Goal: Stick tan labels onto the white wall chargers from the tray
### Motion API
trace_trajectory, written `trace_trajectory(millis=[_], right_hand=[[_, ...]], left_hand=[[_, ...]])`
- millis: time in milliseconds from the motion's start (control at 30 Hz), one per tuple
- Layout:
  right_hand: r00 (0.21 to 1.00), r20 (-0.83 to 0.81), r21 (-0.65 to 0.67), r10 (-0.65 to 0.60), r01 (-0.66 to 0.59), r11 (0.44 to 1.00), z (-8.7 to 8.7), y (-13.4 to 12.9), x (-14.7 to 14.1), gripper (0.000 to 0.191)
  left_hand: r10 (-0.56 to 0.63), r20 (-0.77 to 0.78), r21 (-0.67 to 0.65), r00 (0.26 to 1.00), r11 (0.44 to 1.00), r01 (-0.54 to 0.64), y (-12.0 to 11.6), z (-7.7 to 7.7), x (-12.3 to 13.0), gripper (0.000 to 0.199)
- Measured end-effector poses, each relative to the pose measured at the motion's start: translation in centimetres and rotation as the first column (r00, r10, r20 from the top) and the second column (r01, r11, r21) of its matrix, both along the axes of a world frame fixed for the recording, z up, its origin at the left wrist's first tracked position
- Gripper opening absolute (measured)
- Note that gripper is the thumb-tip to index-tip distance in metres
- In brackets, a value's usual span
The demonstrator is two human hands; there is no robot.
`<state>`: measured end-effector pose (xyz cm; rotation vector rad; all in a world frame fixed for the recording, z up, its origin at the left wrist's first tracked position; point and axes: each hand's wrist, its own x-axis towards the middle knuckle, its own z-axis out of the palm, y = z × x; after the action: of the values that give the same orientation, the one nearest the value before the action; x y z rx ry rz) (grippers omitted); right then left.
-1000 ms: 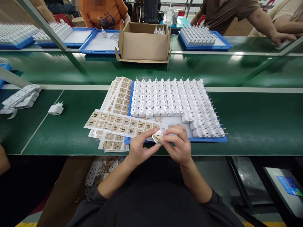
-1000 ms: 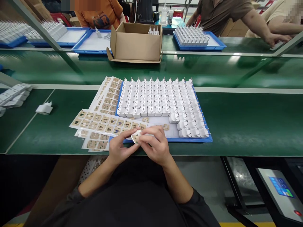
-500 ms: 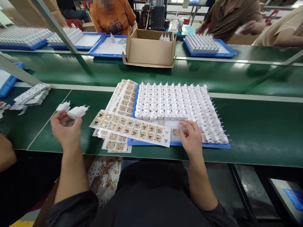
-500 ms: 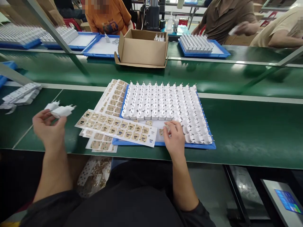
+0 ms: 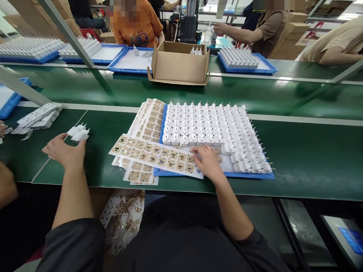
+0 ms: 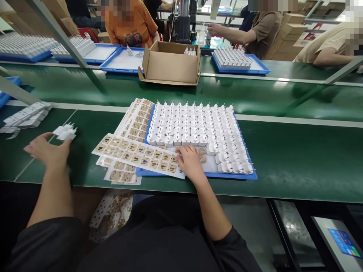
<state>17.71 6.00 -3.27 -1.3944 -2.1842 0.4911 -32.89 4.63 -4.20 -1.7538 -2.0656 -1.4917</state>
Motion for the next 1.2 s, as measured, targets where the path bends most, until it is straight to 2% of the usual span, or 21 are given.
trace_trajectory(millis=[33,67,100,167,200,233,267,300,367,433,500,600,667,767,900,1067,1133,1200], right_hand=[[1.000,-0.025,-0.010,0.002,-0.002,1.000,0.1,0.1,0.0,0.016],[0.999,-0.054,-0.020,0.005,-0.006,1.000,0.1,0.1,0.1,0.016],[0.996,-0.088,-0.033,0.011,-0.014,0.999,0.3,0.1,0.2,0.016],[0.984,-0.174,-0.055,0.032,-0.042,0.998,0.6,0.0,0.5,0.015],[0.974,-0.221,-0.057,0.047,-0.061,0.997,0.9,-0.1,0.6,0.014],[0.962,-0.265,-0.048,0.064,-0.080,0.996,1.2,-0.3,0.7,0.014],[0.950,-0.302,-0.031,0.084,-0.098,0.995,1.5,-0.5,0.8,0.013],[0.938,-0.331,-0.005,0.100,-0.108,0.994,1.8,-0.7,0.9,0.012],[0.921,-0.371,0.053,0.115,-0.103,0.993,2.3,-1.3,1.1,0.009],[0.909,-0.400,0.097,0.120,-0.088,0.991,2.8,-1.9,1.3,0.008],[0.907,-0.401,0.137,0.125,-0.076,0.988,3.2,-2.3,1.6,0.009],[0.930,-0.333,0.214,0.153,-0.084,0.973,3.4,-2.7,1.9,0.014],[0.947,-0.267,0.262,0.177,-0.106,0.959,3.4,-2.8,2.0,0.017],[0.964,-0.178,0.306,0.200,-0.138,0.942,3.2,-2.6,1.9,0.020],[0.972,-0.093,0.365,0.217,-0.169,0.915,2.9,-2.3,1.8,0.019],[0.965,-0.075,0.405,0.249,-0.199,0.892,2.6,-2.3,2.0,0.017],[0.951,-0.148,0.413,0.273,-0.191,0.890,2.5,-2.6,2.2,0.017],[0.907,-0.303,0.418,0.292,-0.149,0.896,2.3,-2.9,2.8,0.016]], left_hand=[[0.173,-0.031,0.059,0.984,0.983,-0.171,0.0,0.7,1.7,0.051],[0.262,-0.070,0.059,0.963,0.964,-0.258,0.0,1.4,3.9,0.049],[0.292,-0.077,0.042,0.953,0.956,-0.289,-0.1,2.1,6.4,0.038],[0.107,-0.053,-0.049,0.993,0.993,-0.110,-0.4,3.6,12.1,0.028],[-0.070,-0.070,-0.101,0.995,0.993,0.063,-0.7,4.3,15.1,0.026],[-0.269,-0.089,-0.151,0.959,0.955,0.254,-0.9,4.9,18.1,0.022],[-0.440,-0.108,-0.136,0.891,0.895,0.425,-1.1,5.5,20.9,0.018],[-0.564,-0.127,-0.156,0.816,0.824,0.545,-1.1,6.1,23.5,0.018],[-0.703,-0.156,-0.228,0.693,0.709,0.668,-0.8,6.8,27.4,0.024],[-0.779,-0.104,-0.327,0.618,0.614,0.719,-0.1,7.3,29.5,0.028],[-0.814,0.036,-0.401,0.580,0.520,0.754,0.7,7.7,30.3,0.028],[-0.776,0.296,-0.446,0.557,0.403,0.799,1.5,8.0,30.4,0.029],[-0.731,0.410,-0.454,0.545,0.355,0.817,1.6,8.0,30.4,0.031],[-0.690,0.502,-0.446,0.521,0.310,0.840,1.6,7.7,30.4,0.032],[-0.666,0.543,-0.444,0.511,0.289,0.848,1.9,7.1,30.5,0.036],[-0.625,0.552,-0.511,0.552,0.270,0.816,2.4,6.9,30.5,0.041],[-0.634,0.523,-0.525,0.569,0.287,0.801,2.4,6.8,30.5,0.039],[-0.673,0.436,-0.528,0.598,0.347,0.775,2.4,6.4,30.6,0.033]])
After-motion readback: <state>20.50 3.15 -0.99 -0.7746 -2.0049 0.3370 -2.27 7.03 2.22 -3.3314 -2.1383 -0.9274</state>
